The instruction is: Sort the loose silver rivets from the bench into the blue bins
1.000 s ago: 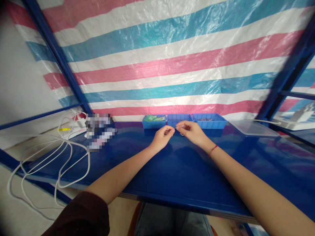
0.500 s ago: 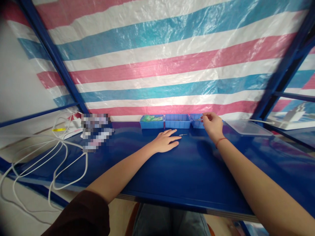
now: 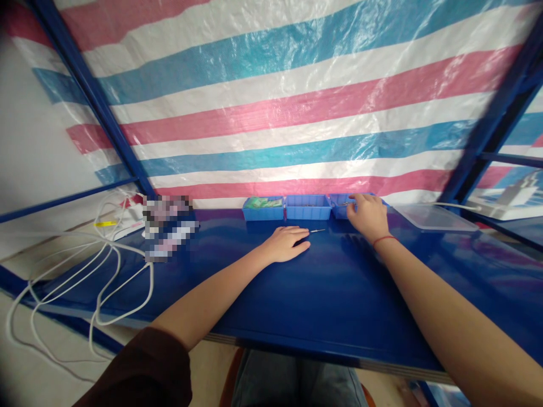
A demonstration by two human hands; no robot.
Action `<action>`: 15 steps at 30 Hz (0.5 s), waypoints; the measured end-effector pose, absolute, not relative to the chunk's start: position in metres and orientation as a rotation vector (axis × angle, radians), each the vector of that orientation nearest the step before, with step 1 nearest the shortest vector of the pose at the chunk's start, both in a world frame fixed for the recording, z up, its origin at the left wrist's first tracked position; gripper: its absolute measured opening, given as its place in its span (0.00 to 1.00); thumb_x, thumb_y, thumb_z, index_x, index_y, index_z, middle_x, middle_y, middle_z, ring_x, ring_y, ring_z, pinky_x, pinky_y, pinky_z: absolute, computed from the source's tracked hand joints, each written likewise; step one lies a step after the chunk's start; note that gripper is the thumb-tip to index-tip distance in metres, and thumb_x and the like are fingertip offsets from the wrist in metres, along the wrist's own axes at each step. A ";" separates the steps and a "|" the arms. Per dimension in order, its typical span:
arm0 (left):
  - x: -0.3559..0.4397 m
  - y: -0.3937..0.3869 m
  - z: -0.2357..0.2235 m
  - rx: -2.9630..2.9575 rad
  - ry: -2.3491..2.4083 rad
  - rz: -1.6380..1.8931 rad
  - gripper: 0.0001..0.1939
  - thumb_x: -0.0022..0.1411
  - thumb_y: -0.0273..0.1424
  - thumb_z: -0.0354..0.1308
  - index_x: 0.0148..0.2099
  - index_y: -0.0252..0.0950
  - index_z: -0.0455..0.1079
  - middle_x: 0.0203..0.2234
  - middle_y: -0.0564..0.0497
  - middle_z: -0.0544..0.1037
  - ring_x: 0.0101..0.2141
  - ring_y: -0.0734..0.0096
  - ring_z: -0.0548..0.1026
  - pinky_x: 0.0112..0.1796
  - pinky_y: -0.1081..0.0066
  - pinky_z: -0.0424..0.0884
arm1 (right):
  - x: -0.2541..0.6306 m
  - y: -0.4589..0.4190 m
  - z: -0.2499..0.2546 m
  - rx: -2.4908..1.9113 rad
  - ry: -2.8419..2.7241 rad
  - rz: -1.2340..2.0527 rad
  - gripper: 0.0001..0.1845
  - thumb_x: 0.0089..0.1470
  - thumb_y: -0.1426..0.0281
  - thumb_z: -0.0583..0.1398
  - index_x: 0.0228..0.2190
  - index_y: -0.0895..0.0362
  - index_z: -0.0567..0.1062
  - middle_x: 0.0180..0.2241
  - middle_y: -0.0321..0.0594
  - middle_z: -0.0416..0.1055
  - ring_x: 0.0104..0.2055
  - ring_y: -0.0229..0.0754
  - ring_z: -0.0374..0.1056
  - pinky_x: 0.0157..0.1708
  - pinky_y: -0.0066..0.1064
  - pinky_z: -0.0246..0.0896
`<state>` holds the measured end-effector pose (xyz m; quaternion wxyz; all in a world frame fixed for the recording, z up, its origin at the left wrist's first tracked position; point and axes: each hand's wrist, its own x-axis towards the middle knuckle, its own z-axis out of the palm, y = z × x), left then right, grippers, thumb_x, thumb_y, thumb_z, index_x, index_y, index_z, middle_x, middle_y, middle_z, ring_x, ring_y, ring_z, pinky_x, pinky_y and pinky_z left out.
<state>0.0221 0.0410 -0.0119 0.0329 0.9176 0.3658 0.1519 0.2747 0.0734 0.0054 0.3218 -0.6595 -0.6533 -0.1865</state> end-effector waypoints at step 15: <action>0.021 0.040 -0.014 2.870 1.112 0.643 0.17 0.62 0.34 0.47 0.48 0.34 0.69 0.48 0.47 0.73 0.47 0.64 0.71 0.50 0.63 0.66 | 0.204 0.051 -0.005 -1.166 -2.524 -0.036 0.16 0.53 0.73 0.51 0.35 0.59 0.78 0.37 0.47 0.75 0.40 0.45 0.70 0.42 0.34 0.62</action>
